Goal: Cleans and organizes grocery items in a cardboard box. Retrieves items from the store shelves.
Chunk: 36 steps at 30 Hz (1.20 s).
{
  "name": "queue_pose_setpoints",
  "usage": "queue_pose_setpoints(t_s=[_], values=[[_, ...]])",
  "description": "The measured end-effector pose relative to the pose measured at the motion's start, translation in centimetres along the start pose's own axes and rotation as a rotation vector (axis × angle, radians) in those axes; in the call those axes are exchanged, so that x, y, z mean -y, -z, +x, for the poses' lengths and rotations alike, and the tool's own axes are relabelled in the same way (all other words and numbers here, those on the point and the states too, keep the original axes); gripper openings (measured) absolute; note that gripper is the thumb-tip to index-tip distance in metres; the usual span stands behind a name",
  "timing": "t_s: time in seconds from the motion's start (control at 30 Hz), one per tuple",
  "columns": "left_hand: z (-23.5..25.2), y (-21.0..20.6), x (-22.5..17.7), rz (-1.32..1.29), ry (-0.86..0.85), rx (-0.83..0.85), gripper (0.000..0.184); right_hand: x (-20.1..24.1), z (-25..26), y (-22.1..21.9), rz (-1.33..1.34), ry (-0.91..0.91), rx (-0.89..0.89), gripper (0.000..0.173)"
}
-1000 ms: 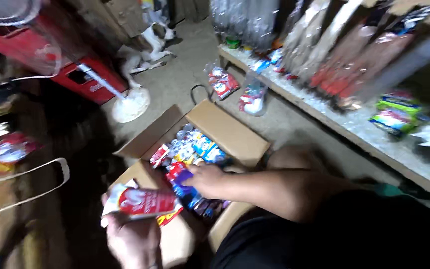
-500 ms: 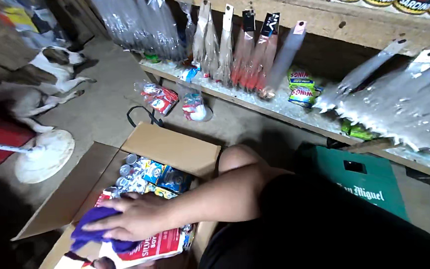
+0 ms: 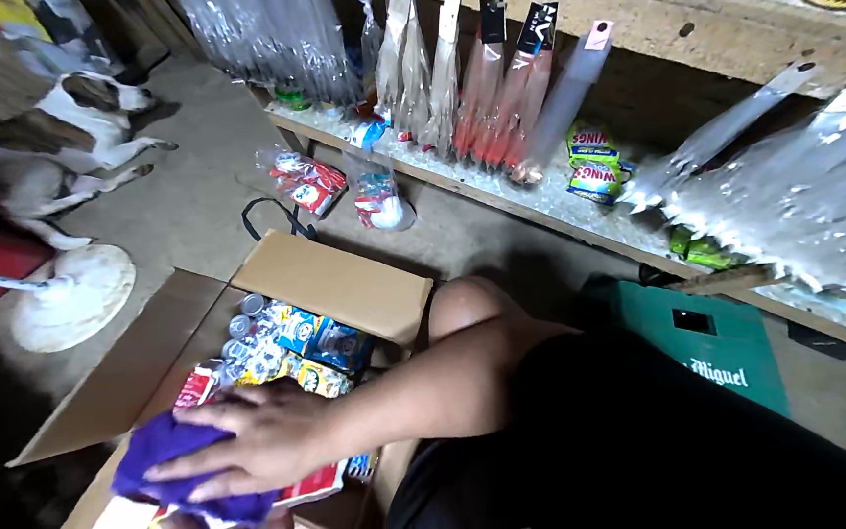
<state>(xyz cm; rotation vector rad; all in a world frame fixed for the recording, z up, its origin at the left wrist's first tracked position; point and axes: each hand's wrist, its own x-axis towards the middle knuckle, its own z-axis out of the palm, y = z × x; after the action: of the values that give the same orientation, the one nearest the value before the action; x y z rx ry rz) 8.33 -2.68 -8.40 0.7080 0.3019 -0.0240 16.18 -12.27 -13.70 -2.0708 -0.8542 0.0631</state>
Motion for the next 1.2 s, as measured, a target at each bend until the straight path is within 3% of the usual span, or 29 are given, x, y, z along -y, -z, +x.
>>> queue_pose_setpoints(t_s=[0.13, 0.17, 0.33, 0.47, 0.57, 0.63, 0.77, 0.93, 1.07, 1.13, 1.2], values=[[-0.1, -0.2, -0.2, -0.076, 0.078, 0.023, 0.051, -0.7, 0.9, 0.7, 0.062, -0.224, 0.091, 0.047], [-0.2, -0.6, -0.5, -0.090, 0.029, 0.005, 0.045, -0.3, 0.5, 0.5, 0.057, -0.221, 0.105, 0.048], [0.2, -1.2, -2.5, -0.060, -0.169, -0.150, 0.059, 2.5, -2.5, -0.6, -0.006, -0.105, 0.183, 0.050], [-0.3, -0.8, -1.5, 0.025, -0.136, -0.038, 0.054, 2.3, -2.0, -0.3, -0.089, -0.021, 0.180, 0.050], [-0.5, 0.2, -0.5, -0.040, 0.049, 0.011, 0.054, 0.9, -0.4, 0.2, -0.067, -0.045, 0.077, 0.045], [-0.5, 0.3, -0.2, -0.063, 0.123, 0.050, 0.057, 0.2, 0.5, 1.3, 0.027, -0.120, 0.099, 0.043], [-0.2, 0.4, -1.0, -0.037, 0.024, 0.036, 0.051, -0.5, 1.5, 2.4, 0.140, -0.183, 0.174, 0.043], [0.7, 1.0, -1.8, -0.017, -0.034, -0.140, 0.052, -1.0, 2.3, 3.0, -0.090, -0.120, 0.151, 0.039], [0.8, 0.2, -1.2, 0.078, -0.051, -0.329, 0.052, -0.2, 1.7, 3.0, -0.137, 0.036, -0.020, 0.037], [-0.1, 0.0, -0.8, 0.078, -0.096, -0.276, 0.042, 1.5, 0.5, 2.5, -0.095, 0.168, -0.014, 0.037], [-0.6, 1.5, -0.4, 0.031, -0.156, -0.044, 0.021, 2.6, -0.8, 2.2, -0.056, 0.234, 0.112, 0.039]])
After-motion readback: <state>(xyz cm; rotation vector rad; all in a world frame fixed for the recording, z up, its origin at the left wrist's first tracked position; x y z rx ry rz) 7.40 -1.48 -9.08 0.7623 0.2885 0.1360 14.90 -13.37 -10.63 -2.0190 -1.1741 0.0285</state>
